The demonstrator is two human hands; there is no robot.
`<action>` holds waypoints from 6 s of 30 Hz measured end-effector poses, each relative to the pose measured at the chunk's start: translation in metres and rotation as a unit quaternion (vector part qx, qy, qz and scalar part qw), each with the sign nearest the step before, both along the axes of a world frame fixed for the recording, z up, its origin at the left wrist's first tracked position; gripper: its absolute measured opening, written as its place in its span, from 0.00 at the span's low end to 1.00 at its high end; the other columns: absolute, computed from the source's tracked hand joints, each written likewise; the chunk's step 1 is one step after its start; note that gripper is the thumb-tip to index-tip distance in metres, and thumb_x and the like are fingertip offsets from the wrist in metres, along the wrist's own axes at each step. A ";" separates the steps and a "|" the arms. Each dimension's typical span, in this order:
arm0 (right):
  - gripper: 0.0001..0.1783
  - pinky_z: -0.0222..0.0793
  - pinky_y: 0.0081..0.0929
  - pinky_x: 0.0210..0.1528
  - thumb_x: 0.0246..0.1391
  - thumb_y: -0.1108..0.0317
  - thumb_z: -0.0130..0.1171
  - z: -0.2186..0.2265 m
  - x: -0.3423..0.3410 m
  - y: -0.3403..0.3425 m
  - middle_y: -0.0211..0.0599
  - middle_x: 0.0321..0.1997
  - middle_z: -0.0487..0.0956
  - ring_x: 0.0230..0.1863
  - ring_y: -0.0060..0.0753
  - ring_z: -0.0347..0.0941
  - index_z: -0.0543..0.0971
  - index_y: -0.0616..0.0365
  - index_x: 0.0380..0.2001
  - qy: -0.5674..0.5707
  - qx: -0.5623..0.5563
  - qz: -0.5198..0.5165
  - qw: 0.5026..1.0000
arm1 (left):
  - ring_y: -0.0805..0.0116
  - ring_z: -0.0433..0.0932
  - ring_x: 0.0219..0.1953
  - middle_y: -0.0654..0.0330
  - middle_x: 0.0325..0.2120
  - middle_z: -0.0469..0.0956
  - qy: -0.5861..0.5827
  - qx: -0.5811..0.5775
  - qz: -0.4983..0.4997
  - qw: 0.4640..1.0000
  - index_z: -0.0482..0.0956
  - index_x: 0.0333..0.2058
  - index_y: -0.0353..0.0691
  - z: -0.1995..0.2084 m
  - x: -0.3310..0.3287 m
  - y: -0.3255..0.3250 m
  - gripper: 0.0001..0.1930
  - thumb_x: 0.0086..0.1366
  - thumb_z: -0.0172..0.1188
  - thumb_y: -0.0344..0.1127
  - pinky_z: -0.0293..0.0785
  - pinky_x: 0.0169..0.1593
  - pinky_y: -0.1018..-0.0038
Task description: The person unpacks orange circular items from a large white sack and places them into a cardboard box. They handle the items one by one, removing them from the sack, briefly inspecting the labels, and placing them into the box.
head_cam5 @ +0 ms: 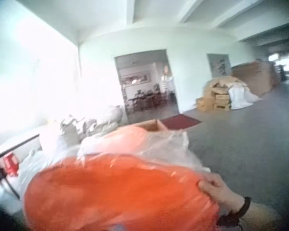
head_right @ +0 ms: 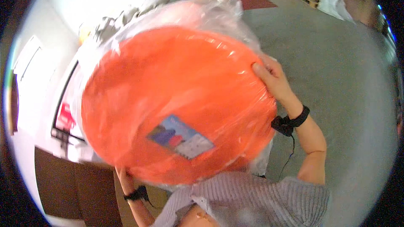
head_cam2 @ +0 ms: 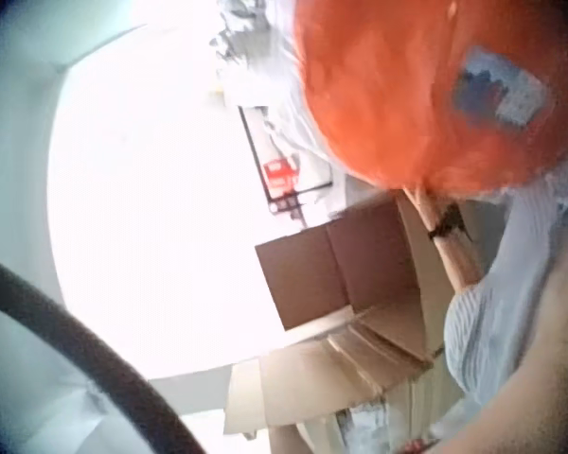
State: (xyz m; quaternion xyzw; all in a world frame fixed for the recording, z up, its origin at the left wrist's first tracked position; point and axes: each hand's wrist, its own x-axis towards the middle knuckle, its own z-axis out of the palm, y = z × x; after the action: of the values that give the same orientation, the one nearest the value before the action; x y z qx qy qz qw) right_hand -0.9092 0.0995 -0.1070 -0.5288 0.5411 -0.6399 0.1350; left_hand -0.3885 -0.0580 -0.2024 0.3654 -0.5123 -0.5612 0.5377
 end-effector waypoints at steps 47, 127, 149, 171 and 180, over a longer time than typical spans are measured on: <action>0.33 0.59 0.33 0.59 0.55 0.49 0.48 -0.180 0.028 0.051 0.37 0.61 0.62 0.59 0.34 0.60 0.58 0.56 0.59 -0.705 0.074 0.245 0.661 | 0.69 0.60 0.57 0.55 0.55 0.62 -0.350 -0.367 -0.295 0.810 0.59 0.56 0.32 0.155 -0.192 -0.155 0.23 0.62 0.43 0.30 0.53 0.60 0.76; 0.36 0.56 0.30 0.59 0.58 0.42 0.38 -0.187 0.045 0.026 0.37 0.60 0.61 0.60 0.33 0.58 0.58 0.60 0.58 -0.476 0.009 -0.088 0.875 | 0.79 0.69 0.37 0.63 0.35 0.74 -0.151 -0.193 0.072 0.967 0.72 0.44 0.29 0.049 -0.128 -0.050 0.15 0.63 0.52 0.34 0.65 0.43 0.82; 0.31 0.63 0.29 0.52 0.54 0.49 0.50 -0.038 -0.086 -0.107 0.39 0.54 0.69 0.52 0.31 0.66 0.67 0.65 0.50 -0.279 0.170 -0.088 0.941 | 0.67 0.72 0.44 0.59 0.43 0.74 -0.244 -0.178 -0.308 0.902 0.69 0.49 0.36 0.083 -0.248 -0.208 0.22 0.62 0.52 0.45 0.69 0.47 0.73; 0.26 0.67 0.27 0.45 0.47 0.55 0.59 -0.163 0.023 0.089 0.36 0.41 0.76 0.40 0.29 0.73 0.74 0.67 0.42 -0.397 0.373 -0.198 0.815 | 0.72 0.76 0.36 0.60 0.36 0.75 -0.129 0.359 -0.189 0.905 0.73 0.42 0.35 -0.104 -0.118 -0.057 0.19 0.60 0.55 0.46 0.73 0.41 0.75; 0.25 0.65 0.24 0.46 0.54 0.57 0.54 -0.164 0.053 0.097 0.36 0.46 0.72 0.43 0.25 0.69 0.68 0.67 0.48 -0.272 0.005 -0.195 0.942 | 0.72 0.68 0.45 0.56 0.45 0.70 -0.068 -0.092 -0.033 0.993 0.66 0.50 0.27 -0.028 -0.112 -0.040 0.25 0.67 0.43 0.46 0.64 0.49 0.77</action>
State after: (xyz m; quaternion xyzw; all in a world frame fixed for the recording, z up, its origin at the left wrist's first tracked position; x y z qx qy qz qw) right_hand -0.8561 0.1962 -0.2708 -0.2179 0.5794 -0.7705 0.1523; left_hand -0.5002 -0.0979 -0.2304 0.3345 -0.6087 -0.5034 0.5140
